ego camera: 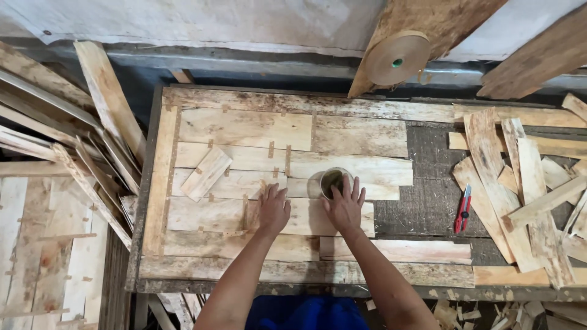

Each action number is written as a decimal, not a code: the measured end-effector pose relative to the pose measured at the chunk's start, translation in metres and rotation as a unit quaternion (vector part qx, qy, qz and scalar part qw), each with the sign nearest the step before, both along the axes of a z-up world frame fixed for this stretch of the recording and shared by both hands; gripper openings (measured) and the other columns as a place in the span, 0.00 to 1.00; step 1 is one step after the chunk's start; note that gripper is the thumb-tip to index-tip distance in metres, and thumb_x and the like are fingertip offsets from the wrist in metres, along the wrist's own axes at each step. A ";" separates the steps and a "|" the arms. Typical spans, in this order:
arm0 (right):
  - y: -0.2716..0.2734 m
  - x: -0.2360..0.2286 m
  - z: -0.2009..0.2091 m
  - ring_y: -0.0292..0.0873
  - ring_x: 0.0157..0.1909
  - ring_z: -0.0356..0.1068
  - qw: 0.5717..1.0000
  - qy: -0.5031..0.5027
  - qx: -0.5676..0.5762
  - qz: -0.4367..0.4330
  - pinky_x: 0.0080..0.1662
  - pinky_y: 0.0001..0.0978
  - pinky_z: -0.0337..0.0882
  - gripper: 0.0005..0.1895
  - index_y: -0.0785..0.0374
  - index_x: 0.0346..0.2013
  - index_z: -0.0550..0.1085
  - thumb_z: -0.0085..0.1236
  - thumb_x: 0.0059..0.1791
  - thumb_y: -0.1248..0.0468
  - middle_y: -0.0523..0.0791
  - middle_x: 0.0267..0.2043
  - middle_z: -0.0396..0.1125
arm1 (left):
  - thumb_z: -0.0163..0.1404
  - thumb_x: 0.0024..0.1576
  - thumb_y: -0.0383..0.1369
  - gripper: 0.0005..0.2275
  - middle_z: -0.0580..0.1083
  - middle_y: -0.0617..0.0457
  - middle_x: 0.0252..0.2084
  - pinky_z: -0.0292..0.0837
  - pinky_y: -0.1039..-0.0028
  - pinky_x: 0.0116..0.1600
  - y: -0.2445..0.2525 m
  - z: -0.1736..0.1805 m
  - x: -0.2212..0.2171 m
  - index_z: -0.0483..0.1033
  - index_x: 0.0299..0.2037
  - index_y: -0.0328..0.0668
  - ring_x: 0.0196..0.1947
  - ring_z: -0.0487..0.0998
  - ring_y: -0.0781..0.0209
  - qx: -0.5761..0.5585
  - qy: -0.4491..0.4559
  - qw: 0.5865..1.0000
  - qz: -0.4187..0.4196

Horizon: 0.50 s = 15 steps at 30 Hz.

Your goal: The recorder is gluing and trimming wood veneer pieces to assemble a decorative or composite wooden panel on a workbench.

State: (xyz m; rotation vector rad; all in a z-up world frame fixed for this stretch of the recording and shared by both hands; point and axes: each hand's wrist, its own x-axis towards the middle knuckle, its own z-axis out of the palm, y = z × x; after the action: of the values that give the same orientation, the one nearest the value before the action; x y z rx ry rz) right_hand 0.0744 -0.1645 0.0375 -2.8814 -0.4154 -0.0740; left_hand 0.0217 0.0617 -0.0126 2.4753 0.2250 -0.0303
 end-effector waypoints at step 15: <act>0.048 0.005 0.021 0.57 0.66 0.64 0.968 0.048 0.223 0.102 0.65 0.49 0.69 0.20 0.62 0.56 0.70 0.57 0.49 0.61 0.54 0.63 0.64 | 0.46 0.59 0.28 0.27 0.54 0.49 0.77 0.41 0.48 0.76 0.041 -0.014 0.055 0.57 0.71 0.39 0.77 0.47 0.51 0.127 0.033 0.987 -0.092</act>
State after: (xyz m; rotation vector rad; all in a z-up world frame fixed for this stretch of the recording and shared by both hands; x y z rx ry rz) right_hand 0.0793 -0.1168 0.0588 -2.3780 -0.5892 0.0062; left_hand 0.0769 0.1025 -0.0264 2.7449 0.0288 -0.1711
